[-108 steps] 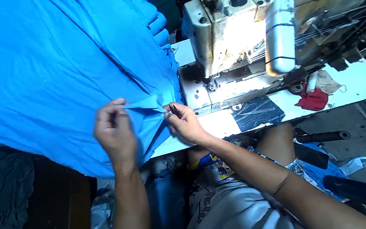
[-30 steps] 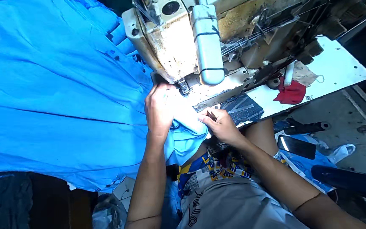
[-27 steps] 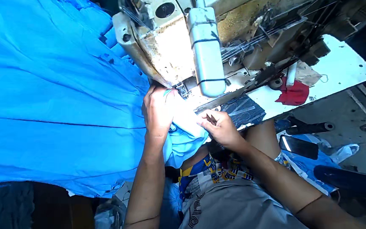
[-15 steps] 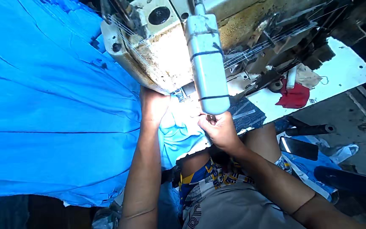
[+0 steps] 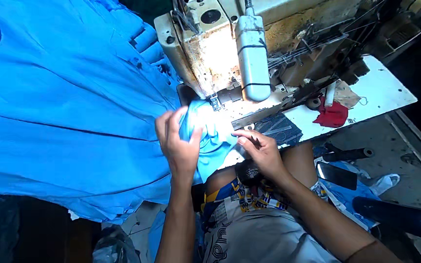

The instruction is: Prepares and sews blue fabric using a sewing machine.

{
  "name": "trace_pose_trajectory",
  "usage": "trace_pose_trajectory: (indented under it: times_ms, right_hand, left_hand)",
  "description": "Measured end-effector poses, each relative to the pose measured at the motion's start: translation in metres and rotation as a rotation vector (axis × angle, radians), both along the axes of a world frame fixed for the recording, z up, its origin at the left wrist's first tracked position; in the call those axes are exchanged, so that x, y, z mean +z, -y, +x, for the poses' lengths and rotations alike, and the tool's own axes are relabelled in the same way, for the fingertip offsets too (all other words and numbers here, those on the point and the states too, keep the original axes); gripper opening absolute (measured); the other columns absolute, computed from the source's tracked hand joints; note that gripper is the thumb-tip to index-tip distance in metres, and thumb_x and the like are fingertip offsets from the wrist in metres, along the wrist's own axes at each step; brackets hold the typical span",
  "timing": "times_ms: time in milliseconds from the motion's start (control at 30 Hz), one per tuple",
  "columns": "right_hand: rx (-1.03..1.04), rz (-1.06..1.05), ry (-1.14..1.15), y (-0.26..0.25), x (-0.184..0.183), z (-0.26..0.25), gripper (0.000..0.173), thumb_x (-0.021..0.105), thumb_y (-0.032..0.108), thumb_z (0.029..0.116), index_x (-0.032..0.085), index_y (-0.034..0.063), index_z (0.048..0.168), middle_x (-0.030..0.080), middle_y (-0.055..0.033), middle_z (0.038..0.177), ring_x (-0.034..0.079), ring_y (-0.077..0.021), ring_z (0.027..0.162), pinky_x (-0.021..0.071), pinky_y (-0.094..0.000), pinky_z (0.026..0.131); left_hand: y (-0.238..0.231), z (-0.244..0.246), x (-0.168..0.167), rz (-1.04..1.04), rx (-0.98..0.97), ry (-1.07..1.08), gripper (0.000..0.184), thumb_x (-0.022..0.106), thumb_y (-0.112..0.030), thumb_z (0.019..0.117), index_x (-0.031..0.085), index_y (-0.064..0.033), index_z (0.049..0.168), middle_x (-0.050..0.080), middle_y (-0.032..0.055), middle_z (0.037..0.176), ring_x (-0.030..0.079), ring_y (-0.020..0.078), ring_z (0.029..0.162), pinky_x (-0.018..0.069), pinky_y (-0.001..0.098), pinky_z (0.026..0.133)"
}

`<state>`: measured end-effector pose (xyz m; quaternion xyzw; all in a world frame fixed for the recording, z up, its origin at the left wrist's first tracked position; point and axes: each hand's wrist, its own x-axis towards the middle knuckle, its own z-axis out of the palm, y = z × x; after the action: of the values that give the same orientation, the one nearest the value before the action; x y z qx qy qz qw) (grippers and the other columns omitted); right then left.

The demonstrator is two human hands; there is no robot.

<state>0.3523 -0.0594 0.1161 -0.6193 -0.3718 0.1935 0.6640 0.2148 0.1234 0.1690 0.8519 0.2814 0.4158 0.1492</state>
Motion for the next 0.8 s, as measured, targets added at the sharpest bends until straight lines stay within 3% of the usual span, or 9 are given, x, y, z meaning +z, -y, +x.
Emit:
trace_pose_trajectory:
  times_ms: [67,133,267,367,467,533,633,733,800]
  right_hand:
    - [0.047,-0.006,-0.043,0.018,-0.010,0.001,0.027,0.053,0.018,0.1070,0.073,0.0056,0.121,0.067,-0.0033,0.076,0.062,-0.0112,0.062,0.0556,-0.0276,0.058]
    - [0.112,-0.039,-0.083,0.031,-0.018,0.001,0.029,0.050,0.018,0.1084,0.072,0.0036,0.122,0.062,-0.0022,0.069,0.054,-0.0091,0.054,0.0489,-0.0249,0.051]
    - [0.154,-0.042,-0.094,0.024,-0.015,0.000,0.029,0.049,0.016,0.1081,0.071,0.0051,0.123,0.068,-0.0043,0.078,0.056,-0.0104,0.059,0.0494,-0.0255,0.053]
    - [0.204,0.025,-0.059,0.008,0.002,-0.007,0.025,0.054,0.012,0.1059,0.072,0.0044,0.121,0.073,-0.0082,0.093,0.066,-0.0153,0.071,0.0573,-0.0293,0.062]
    - [0.277,0.118,-0.044,-0.008,0.027,-0.020,0.020,0.066,0.008,0.0986,0.072,0.0020,0.117,0.075,-0.0105,0.104,0.073,-0.0196,0.083,0.0641,-0.0344,0.073]
    - [0.353,0.169,-0.050,-0.016,0.041,-0.030,0.030,0.073,0.007,0.0931,0.070,0.0008,0.122,0.075,-0.0114,0.111,0.074,-0.0205,0.089,0.0644,-0.0356,0.078]
    - [0.455,0.242,-0.019,-0.026,0.053,-0.043,0.050,0.082,0.013,0.0847,0.066,-0.0007,0.130,0.072,-0.0112,0.119,0.071,-0.0169,0.095,0.0621,-0.0309,0.075]
    - [0.437,0.155,0.028,-0.039,0.041,-0.057,0.053,0.090,0.021,0.0784,0.070,0.0078,0.126,0.072,-0.0024,0.112,0.067,-0.0086,0.087,0.0576,-0.0257,0.068]
    - [0.456,0.047,-0.014,-0.046,0.016,-0.066,0.038,0.089,0.020,0.0810,0.074,0.0099,0.114,0.073,-0.0017,0.105,0.071,-0.0117,0.089,0.0630,-0.0333,0.078]
  left_hand:
    - [0.009,-0.038,-0.031,0.000,0.088,-0.103,0.059,0.082,-0.040,0.0871,0.062,-0.0170,0.138,0.060,0.0097,0.122,0.061,0.0208,0.100,0.0539,0.0376,0.079]
    - [0.005,-0.069,-0.046,-0.107,0.106,-0.199,0.048,0.076,-0.031,0.0928,0.062,-0.0152,0.136,0.061,0.0070,0.098,0.057,0.0168,0.075,0.0502,0.0350,0.064]
    - [-0.010,-0.095,-0.005,-0.550,-0.065,-0.013,0.045,0.077,-0.015,0.0910,0.060,-0.0176,0.132,0.062,0.0006,0.091,0.056,0.0104,0.060,0.0520,0.0271,0.052]
    - [-0.004,-0.088,0.035,-0.661,-0.327,0.196,0.049,0.071,-0.002,0.0891,0.058,-0.0173,0.134,0.062,0.0005,0.095,0.048,0.0058,0.051,0.0432,0.0183,0.042]
    - [-0.003,-0.066,0.064,-0.666,-0.529,0.347,0.044,0.067,0.002,0.0904,0.057,-0.0087,0.132,0.063,0.0040,0.104,0.048,0.0047,0.054,0.0403,0.0155,0.042]
    - [-0.007,-0.050,0.079,-0.651,-0.647,0.403,0.040,0.068,0.002,0.0916,0.056,-0.0009,0.130,0.063,0.0083,0.109,0.054,0.0083,0.062,0.0434,0.0190,0.046]
    - [-0.002,-0.033,0.096,-0.640,-0.737,0.413,0.039,0.068,0.002,0.0930,0.055,0.0017,0.130,0.061,0.0101,0.111,0.055,0.0098,0.065,0.0441,0.0199,0.047]
    - [0.005,-0.020,0.109,-0.628,-0.783,0.451,0.036,0.066,0.005,0.0939,0.055,0.0042,0.128,0.060,0.0109,0.109,0.055,0.0106,0.063,0.0460,0.0204,0.045]
    - [0.007,-0.014,0.115,-0.599,-0.789,0.499,0.033,0.064,0.006,0.0943,0.056,0.0064,0.126,0.060,0.0123,0.108,0.057,0.0124,0.063,0.0492,0.0223,0.046]
